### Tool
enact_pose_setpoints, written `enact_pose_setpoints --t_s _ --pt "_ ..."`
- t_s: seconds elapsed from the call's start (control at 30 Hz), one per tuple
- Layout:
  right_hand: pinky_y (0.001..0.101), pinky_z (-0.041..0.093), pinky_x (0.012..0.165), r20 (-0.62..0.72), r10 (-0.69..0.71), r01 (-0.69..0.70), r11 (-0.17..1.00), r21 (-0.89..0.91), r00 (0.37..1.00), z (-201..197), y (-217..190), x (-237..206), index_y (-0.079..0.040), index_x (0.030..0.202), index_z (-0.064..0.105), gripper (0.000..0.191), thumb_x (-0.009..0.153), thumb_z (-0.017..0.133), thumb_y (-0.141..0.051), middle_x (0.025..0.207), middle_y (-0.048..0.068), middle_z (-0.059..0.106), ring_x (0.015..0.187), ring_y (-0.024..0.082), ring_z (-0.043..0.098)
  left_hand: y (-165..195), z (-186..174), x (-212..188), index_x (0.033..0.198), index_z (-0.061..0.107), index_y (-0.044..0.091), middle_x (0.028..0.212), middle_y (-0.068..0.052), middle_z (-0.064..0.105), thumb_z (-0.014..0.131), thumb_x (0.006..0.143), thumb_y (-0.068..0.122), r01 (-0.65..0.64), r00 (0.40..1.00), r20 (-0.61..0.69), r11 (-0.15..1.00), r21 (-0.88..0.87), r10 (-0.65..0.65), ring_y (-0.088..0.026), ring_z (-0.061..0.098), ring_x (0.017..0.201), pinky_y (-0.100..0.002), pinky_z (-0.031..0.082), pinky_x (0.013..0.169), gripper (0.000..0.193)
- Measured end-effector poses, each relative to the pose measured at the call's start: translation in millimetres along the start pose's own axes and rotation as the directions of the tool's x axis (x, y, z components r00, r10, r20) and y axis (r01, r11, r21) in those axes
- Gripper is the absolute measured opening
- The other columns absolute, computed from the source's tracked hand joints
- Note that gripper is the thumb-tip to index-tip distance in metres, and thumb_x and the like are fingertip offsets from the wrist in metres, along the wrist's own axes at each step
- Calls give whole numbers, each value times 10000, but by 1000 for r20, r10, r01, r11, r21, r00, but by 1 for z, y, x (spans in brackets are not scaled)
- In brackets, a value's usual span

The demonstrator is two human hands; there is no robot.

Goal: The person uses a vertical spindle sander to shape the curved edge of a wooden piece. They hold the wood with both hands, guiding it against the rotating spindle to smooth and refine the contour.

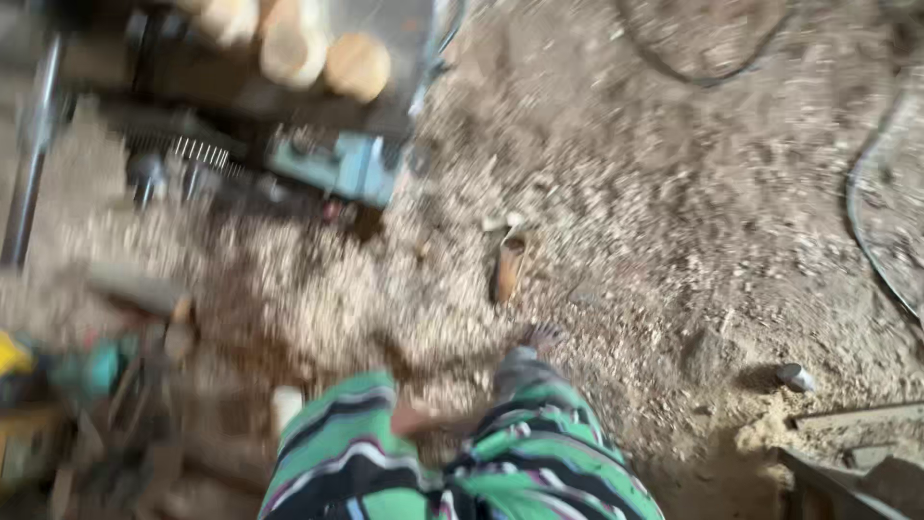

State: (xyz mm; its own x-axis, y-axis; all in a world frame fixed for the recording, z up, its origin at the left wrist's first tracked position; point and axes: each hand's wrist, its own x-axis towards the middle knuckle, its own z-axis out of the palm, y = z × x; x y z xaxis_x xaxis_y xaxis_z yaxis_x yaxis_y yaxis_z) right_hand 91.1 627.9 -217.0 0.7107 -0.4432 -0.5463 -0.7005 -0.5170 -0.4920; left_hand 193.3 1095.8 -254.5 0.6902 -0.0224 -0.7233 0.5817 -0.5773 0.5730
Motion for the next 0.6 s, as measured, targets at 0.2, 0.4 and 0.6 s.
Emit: enact_pose_setpoints --t_s 0.2,0.4,0.6 --pt "258 460 810 -60 312 -299 939 171 948 6 25 -58 -72 1345 666 337 1045 677 -225 1109 35 660 927 121 587 36 95 -49 1522 309 29 1501 -266 385 671 890 596 28 892 451 997 -71 7 -352 501 1343 -467 424 1140 923" --pt "237 452 773 -59 761 -657 595 463 647 42 116 -259 -67 1381 653 348 1072 660 -226 1089 29 647 889 103 568 124 105 -64 1462 473 1 1420 -216 547 666 895 497 -53 764 645 993 103 -27 -309 592 1280 -440 472 1093 778" --pt "216 445 736 -442 798 -200 551 810 409 -18 223 -249 -62 1416 640 358 1099 642 -228 1068 23 633 851 86 549 295 283 -94 1406 614 -21 1367 -182 687 671 920 393 -487 597 727 873 -5 337 -278 666 1256 -415 505 1080 641"
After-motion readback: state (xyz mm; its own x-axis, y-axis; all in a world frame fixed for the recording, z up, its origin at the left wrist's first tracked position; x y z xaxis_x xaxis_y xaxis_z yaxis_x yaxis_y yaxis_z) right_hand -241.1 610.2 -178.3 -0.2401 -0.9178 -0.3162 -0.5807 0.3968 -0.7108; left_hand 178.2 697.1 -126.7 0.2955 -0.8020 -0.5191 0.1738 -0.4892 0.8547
